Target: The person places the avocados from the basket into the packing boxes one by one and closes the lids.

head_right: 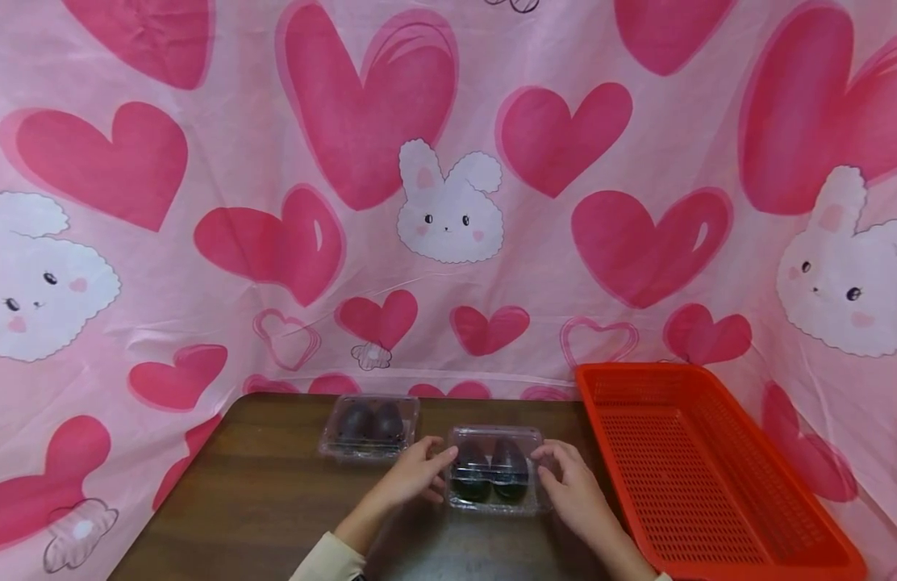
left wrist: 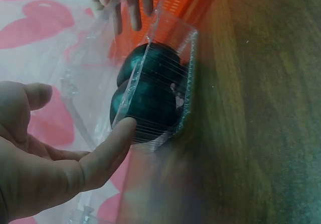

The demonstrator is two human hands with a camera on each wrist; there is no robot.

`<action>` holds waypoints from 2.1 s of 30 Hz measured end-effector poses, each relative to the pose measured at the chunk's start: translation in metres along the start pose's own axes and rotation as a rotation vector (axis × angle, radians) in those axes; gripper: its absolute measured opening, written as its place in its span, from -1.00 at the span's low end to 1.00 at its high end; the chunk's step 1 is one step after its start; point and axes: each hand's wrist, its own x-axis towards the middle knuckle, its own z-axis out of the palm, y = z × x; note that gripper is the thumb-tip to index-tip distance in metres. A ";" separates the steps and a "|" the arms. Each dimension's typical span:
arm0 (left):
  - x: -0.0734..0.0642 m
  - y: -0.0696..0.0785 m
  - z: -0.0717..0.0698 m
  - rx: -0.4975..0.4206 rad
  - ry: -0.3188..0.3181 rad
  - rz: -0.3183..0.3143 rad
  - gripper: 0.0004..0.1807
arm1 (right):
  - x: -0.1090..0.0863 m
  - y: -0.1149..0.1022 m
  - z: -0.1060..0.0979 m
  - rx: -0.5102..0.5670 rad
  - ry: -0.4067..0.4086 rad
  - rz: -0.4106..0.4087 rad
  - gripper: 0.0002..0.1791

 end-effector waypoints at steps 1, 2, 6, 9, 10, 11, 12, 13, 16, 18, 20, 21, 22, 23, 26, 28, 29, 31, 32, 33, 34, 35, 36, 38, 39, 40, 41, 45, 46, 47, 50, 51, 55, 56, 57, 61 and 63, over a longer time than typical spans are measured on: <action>0.000 -0.001 0.001 -0.003 -0.002 0.002 -0.29 | -0.001 0.001 0.001 -0.002 0.004 0.003 -0.77; 0.000 -0.002 0.001 -0.011 -0.007 0.004 -0.30 | -0.002 0.002 0.002 -0.004 0.006 0.003 -0.76; 0.000 -0.005 0.003 -0.050 -0.029 0.010 -0.35 | -0.005 0.008 0.005 0.002 0.022 0.004 -0.66; -0.002 -0.006 0.003 -0.086 -0.057 0.000 -0.35 | -0.005 0.014 0.008 0.016 0.027 0.002 -0.58; -0.003 -0.006 0.003 -0.098 -0.067 -0.005 -0.34 | -0.005 0.016 0.009 0.026 0.029 0.003 -0.56; -0.003 -0.006 0.003 -0.106 -0.077 -0.009 -0.33 | -0.005 0.018 0.010 0.034 0.031 0.005 -0.55; -0.004 -0.006 0.002 -0.114 -0.086 -0.012 -0.31 | -0.006 0.020 0.011 0.038 0.037 0.004 -0.54; -0.005 -0.007 0.002 -0.122 -0.094 -0.012 -0.29 | -0.006 0.021 0.011 0.046 0.040 0.008 -0.54; -0.005 -0.010 0.002 -0.146 -0.112 -0.001 -0.22 | -0.006 0.024 0.013 0.072 0.047 0.003 -0.52; -0.005 -0.013 0.003 -0.164 -0.122 0.009 -0.18 | -0.006 0.025 0.013 0.083 0.045 0.013 -0.50; -0.005 -0.016 0.003 -0.178 -0.128 0.018 -0.17 | -0.006 0.026 0.013 0.099 0.028 0.049 -0.46; -0.005 -0.018 0.003 -0.183 -0.128 0.022 -0.17 | -0.005 0.026 0.014 0.110 0.018 0.068 -0.44; -0.004 -0.019 0.004 -0.185 -0.127 0.024 -0.17 | -0.005 0.027 0.014 0.119 0.011 0.087 -0.42; -0.004 -0.020 0.004 -0.188 -0.124 0.027 -0.17 | -0.005 0.028 0.014 0.131 0.004 0.105 -0.39; -0.003 -0.022 0.005 -0.196 -0.113 0.031 -0.18 | -0.002 0.029 0.015 0.177 -0.014 0.138 -0.33; -0.003 -0.022 0.006 -0.205 -0.103 0.034 -0.18 | -0.001 0.029 0.015 0.215 -0.026 0.158 -0.31; -0.003 -0.022 0.006 -0.210 -0.096 0.034 -0.19 | 0.000 0.030 0.015 0.242 -0.037 0.177 -0.30; -0.003 -0.023 0.007 -0.217 -0.080 0.033 -0.19 | 0.002 0.032 0.015 0.328 -0.069 0.225 -0.30; -0.003 -0.023 0.007 -0.222 -0.070 0.030 -0.20 | 0.002 0.033 0.015 0.378 -0.092 0.251 -0.30; -0.003 -0.023 0.008 -0.227 -0.059 0.026 -0.20 | 0.002 0.036 0.014 0.434 -0.117 0.276 -0.30; -0.004 -0.024 0.009 -0.231 -0.050 0.021 -0.20 | 0.002 0.038 0.013 0.487 -0.148 0.297 -0.31; -0.004 -0.024 0.009 -0.237 -0.042 0.015 -0.20 | 0.002 0.041 0.012 0.552 -0.178 0.317 -0.32; -0.004 -0.025 0.010 -0.245 -0.034 0.008 -0.20 | 0.001 0.045 0.011 0.617 -0.211 0.327 -0.33; -0.004 -0.027 0.012 -0.271 -0.023 -0.011 -0.19 | 0.000 0.051 0.008 0.727 -0.271 0.343 -0.42; -0.004 -0.028 0.012 -0.284 -0.020 -0.018 -0.19 | -0.001 0.053 0.006 0.774 -0.297 0.347 -0.48; -0.004 -0.028 0.013 -0.297 -0.017 -0.025 -0.18 | -0.002 0.056 0.005 0.820 -0.316 0.354 -0.55; -0.003 -0.029 0.014 -0.311 -0.013 -0.030 -0.18 | -0.002 0.058 0.004 0.860 -0.328 0.360 -0.63; -0.002 -0.033 0.018 -0.351 0.009 -0.038 -0.17 | -0.005 0.061 0.004 0.931 -0.343 0.376 -0.80; -0.002 -0.034 0.019 -0.356 0.016 -0.037 -0.17 | -0.006 0.061 0.004 0.936 -0.341 0.376 -0.80; -0.001 -0.034 0.020 -0.361 0.022 -0.036 -0.17 | -0.006 0.061 0.004 0.936 -0.339 0.375 -0.80; 0.000 -0.037 0.021 -0.374 0.033 -0.027 -0.16 | -0.005 0.060 0.005 0.939 -0.333 0.374 -0.80; 0.001 -0.037 0.021 -0.378 0.035 -0.026 -0.15 | -0.005 0.060 0.005 0.940 -0.331 0.374 -0.80; 0.002 -0.038 0.022 -0.386 0.038 -0.021 -0.15 | -0.004 0.060 0.006 0.929 -0.321 0.377 -0.79; 0.002 -0.038 0.022 -0.387 0.038 -0.023 -0.15 | -0.004 0.059 0.006 0.923 -0.317 0.379 -0.79; 0.002 -0.039 0.022 -0.388 0.038 -0.022 -0.15 | -0.004 0.059 0.006 0.917 -0.314 0.379 -0.78; 0.002 -0.038 0.021 -0.382 0.034 -0.024 -0.15 | -0.004 0.059 0.007 0.894 -0.305 0.376 -0.74; 0.002 -0.037 0.021 -0.378 0.034 -0.024 -0.15 | -0.003 0.058 0.007 0.888 -0.310 0.369 -0.72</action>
